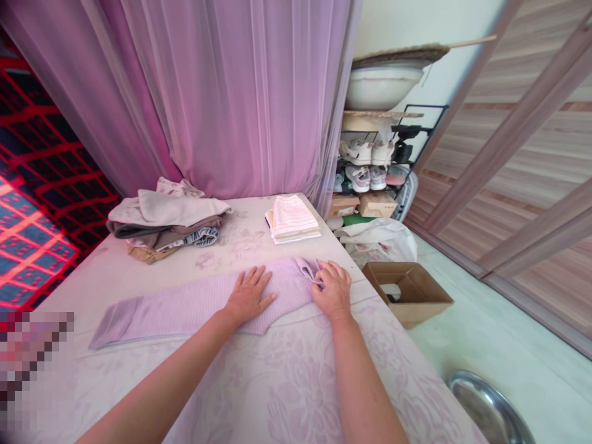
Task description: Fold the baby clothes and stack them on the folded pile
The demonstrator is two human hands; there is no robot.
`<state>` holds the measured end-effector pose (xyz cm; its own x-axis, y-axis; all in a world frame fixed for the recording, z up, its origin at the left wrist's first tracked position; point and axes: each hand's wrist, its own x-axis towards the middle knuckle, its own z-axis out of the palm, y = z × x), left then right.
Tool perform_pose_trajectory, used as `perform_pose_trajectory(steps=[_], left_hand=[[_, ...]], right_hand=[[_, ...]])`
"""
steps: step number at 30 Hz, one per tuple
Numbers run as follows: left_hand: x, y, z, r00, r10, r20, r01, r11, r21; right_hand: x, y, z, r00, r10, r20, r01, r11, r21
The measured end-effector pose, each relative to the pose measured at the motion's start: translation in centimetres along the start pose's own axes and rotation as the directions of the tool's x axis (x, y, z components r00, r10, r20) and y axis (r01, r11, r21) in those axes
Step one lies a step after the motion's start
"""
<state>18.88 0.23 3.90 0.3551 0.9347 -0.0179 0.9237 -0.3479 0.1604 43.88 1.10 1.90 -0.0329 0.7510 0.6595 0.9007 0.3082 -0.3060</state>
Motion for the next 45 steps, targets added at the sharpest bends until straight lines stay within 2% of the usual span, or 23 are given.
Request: perform_pose_trajectory(steps=[3, 7, 10, 14, 19, 21, 23, 24, 25, 26, 28, 29, 31, 34, 41, 45], left_hand=[[-0.2, 0.0, 0.5, 0.999, 0.003, -0.035, -0.002, 1.000, 0.029], [-0.3, 0.0, 0.5, 0.999, -0.001, -0.039, 0.003, 0.999, 0.051], [-0.3, 0.1, 0.5, 0.999, -0.003, -0.050, 0.005, 0.999, 0.053], [-0.2, 0.1, 0.7, 1.000, -0.001, -0.025, 0.002, 0.999, 0.034], [0.0, -0.1, 0.8, 1.000, -0.004, -0.023, 0.004, 1.000, 0.020], [0.0, -0.1, 0.8, 1.000, -0.007, -0.017, 0.007, 1.000, 0.021], [0.0, 0.0, 0.8, 1.000, -0.007, -0.022, 0.007, 1.000, 0.020], [-0.1, 0.1, 0.8, 1.000, -0.006, -0.027, 0.006, 1.000, 0.018], [-0.1, 0.1, 0.8, 0.999, -0.005, -0.032, 0.005, 1.000, 0.017], [-0.1, 0.1, 0.8, 0.999, -0.004, -0.036, 0.005, 1.000, 0.016], [-0.1, 0.1, 0.8, 0.999, -0.003, -0.041, 0.004, 1.000, 0.015], [-0.1, 0.1, 0.8, 0.999, -0.003, -0.043, 0.004, 1.000, 0.016], [-0.1, 0.1, 0.8, 0.999, -0.003, -0.043, 0.003, 1.000, 0.015], [-0.1, 0.0, 0.9, 0.999, -0.005, -0.044, 0.006, 1.000, 0.010], [0.1, -0.4, 0.6, 0.999, 0.022, -0.035, -0.022, 1.000, 0.000], [-0.8, -1.6, -0.3, 0.997, 0.082, 0.003, -0.082, 0.997, -0.012]], right_hand=[[0.1, 0.0, -0.1, 1.000, -0.015, 0.008, 0.015, 0.999, 0.037], [0.3, 0.4, 0.4, 0.994, 0.101, 0.027, -0.103, 0.993, 0.051], [0.6, 0.6, 0.7, 0.970, 0.230, 0.078, -0.229, 0.973, -0.022], [1.1, 0.7, 0.8, 0.914, 0.381, 0.138, -0.353, 0.916, -0.192], [1.5, 0.3, 0.5, 0.882, 0.446, 0.153, -0.396, 0.877, -0.272], [1.7, -0.4, 0.0, 0.884, 0.454, 0.108, -0.418, 0.873, -0.249], [2.1, -1.5, -0.5, 0.923, 0.382, 0.051, -0.365, 0.909, -0.202], [2.3, -2.2, -0.6, 0.952, 0.300, 0.062, -0.286, 0.943, -0.171], [2.5, -2.9, -0.6, 0.975, 0.193, 0.115, -0.177, 0.975, -0.134], [2.6, -3.6, -0.4, 0.976, 0.074, 0.203, -0.057, 0.994, -0.089], [2.7, -4.7, 0.4, 0.906, -0.102, 0.412, 0.117, 0.993, -0.012], [2.7, -5.0, 0.9, 0.859, -0.128, 0.495, 0.149, 0.989, -0.004], [2.6, -5.2, 1.8, 0.804, -0.081, 0.589, 0.139, 0.989, -0.054], [2.5, -4.8, 2.5, 0.783, 0.005, 0.621, 0.094, 0.987, -0.127], [2.6, -4.9, 2.4, 0.802, 0.029, 0.596, 0.077, 0.985, -0.152], [2.6, -4.9, 2.6, 0.797, 0.044, 0.602, 0.070, 0.984, -0.165]])
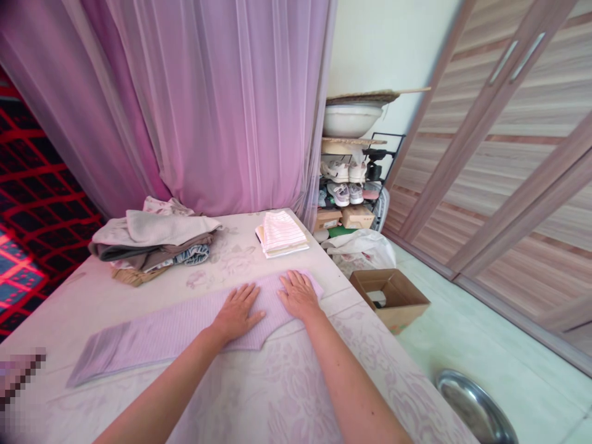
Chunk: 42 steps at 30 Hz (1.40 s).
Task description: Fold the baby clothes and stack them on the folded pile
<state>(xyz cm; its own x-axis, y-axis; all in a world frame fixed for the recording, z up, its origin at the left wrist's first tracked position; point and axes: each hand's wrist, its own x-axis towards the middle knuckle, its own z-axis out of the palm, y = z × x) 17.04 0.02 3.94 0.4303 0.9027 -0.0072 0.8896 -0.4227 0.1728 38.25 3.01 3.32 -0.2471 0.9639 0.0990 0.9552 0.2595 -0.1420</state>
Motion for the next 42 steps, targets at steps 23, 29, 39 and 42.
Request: perform_pose_trajectory(steps=[23, 29, 39, 42], left_hand=[[-12.2, -9.2, -0.6, 0.919, -0.353, -0.176, 0.383, 0.905, 0.187], [-12.4, -9.3, -0.6, 0.916, -0.363, -0.170, 0.391, 0.901, 0.188], [-12.4, -8.8, -0.7, 0.906, -0.365, -0.216, 0.399, 0.905, 0.145], [-12.5, -8.6, -0.7, 0.900, -0.369, -0.232, 0.404, 0.906, 0.127]], right_hand=[[-3.4, -7.5, 0.3, 0.999, -0.031, 0.028, 0.028, 0.994, 0.101], [-3.8, -7.4, 0.3, 0.998, -0.023, -0.052, 0.029, 0.994, 0.109], [-3.8, -7.2, 1.2, 0.986, 0.000, -0.169, 0.022, 0.992, 0.127], [-3.5, -6.7, 2.1, 0.978, -0.013, -0.209, 0.040, 0.992, 0.122]])
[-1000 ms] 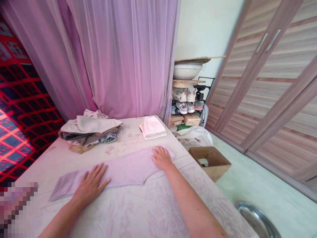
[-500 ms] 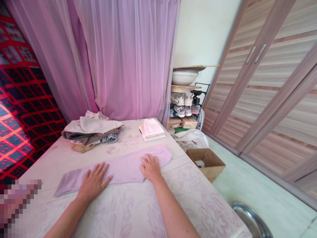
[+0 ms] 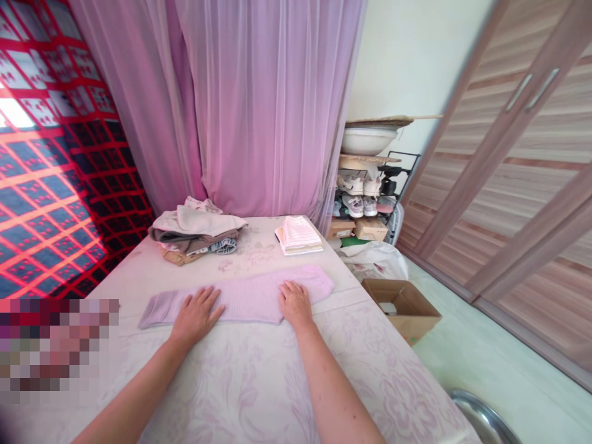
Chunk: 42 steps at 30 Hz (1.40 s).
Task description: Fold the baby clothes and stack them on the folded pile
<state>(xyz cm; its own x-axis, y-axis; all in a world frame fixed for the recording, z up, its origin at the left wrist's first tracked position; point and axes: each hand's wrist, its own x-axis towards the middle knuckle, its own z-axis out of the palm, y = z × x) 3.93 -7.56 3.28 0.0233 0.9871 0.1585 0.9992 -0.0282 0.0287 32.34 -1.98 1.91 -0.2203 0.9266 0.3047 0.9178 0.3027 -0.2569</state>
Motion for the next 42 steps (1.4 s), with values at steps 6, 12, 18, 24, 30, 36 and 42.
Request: perform_pose_trajectory(steps=[6, 12, 18, 24, 30, 36, 42], left_hand=[[-0.5, 0.2, -0.3, 0.996, -0.065, -0.062, 0.063, 0.998, -0.026], [-1.0, 0.2, -0.6, 0.984, -0.135, -0.113, 0.128, 0.989, -0.068], [-2.8, -1.0, -0.1, 0.976, -0.124, -0.182, 0.103, 0.988, -0.118], [-4.1, -1.7, -0.1, 0.969, -0.153, -0.192, 0.106, 0.966, -0.237], [-4.2, -1.9, -0.5, 0.986, -0.135, -0.093, 0.096, 0.935, -0.342], [-4.6, -2.3, -0.6, 0.995, -0.086, -0.048, 0.063, 0.929, -0.364], [-4.3, -2.4, -0.2, 0.991, -0.106, -0.086, 0.073, 0.945, -0.320]], right_hand=[[0.1, 1.4, 1.1, 0.996, -0.064, -0.064, 0.066, 0.997, 0.040], [-2.2, 2.3, 1.0, 0.961, -0.109, -0.254, 0.143, 0.982, 0.120], [-5.1, 1.9, 0.2, 0.957, -0.227, -0.179, 0.264, 0.938, 0.224], [-5.2, 1.2, -0.3, 0.961, -0.254, -0.106, 0.272, 0.933, 0.237], [-4.7, 1.7, 0.2, 0.965, -0.210, -0.154, 0.251, 0.911, 0.327], [-4.2, 1.4, 0.2, 0.982, -0.131, -0.135, 0.176, 0.895, 0.409], [-4.1, 1.1, 0.5, 0.991, -0.046, -0.123, 0.095, 0.897, 0.432]])
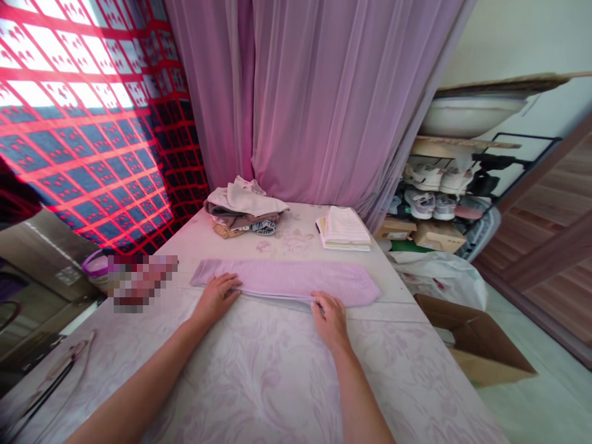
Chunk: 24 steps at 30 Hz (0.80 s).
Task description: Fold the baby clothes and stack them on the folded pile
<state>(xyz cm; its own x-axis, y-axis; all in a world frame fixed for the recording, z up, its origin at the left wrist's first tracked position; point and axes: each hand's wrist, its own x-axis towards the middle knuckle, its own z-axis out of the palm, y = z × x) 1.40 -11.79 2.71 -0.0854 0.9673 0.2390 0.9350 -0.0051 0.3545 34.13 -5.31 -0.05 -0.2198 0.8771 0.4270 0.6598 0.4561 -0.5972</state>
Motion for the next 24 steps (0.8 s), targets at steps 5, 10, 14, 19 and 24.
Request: perform_pose_trajectory(steps=[5, 10, 14, 19, 24], left_hand=[[0.3, -0.7, -1.2, 0.991, 0.127, 0.052, -0.133, 0.982, 0.136], [0.8, -2.4, -3.3, 0.962, 0.195, 0.189, -0.240, 0.937, 0.255], [0.8, -4.3, -4.8, 0.933, 0.237, 0.271, -0.312, 0.908, 0.280], [0.7, -6.1, -6.4, 0.886, 0.298, 0.355, -0.409, 0.864, 0.294], [0.7, -6.8, -6.8, 0.909, 0.238, 0.343, -0.360, 0.864, 0.352]], right_hand=[[-0.1, 0.0, -0.1, 1.000, -0.020, -0.019, 0.020, 1.000, 0.023], [-0.2, 0.1, -0.1, 0.999, -0.016, -0.044, 0.017, 1.000, 0.023], [-0.2, 0.5, 0.1, 0.999, -0.029, -0.040, 0.029, 0.999, 0.015], [-0.3, 0.6, 0.1, 0.998, -0.032, -0.059, 0.032, 0.999, 0.002], [-0.3, 0.3, -0.2, 0.998, -0.022, -0.053, 0.024, 0.999, 0.036]])
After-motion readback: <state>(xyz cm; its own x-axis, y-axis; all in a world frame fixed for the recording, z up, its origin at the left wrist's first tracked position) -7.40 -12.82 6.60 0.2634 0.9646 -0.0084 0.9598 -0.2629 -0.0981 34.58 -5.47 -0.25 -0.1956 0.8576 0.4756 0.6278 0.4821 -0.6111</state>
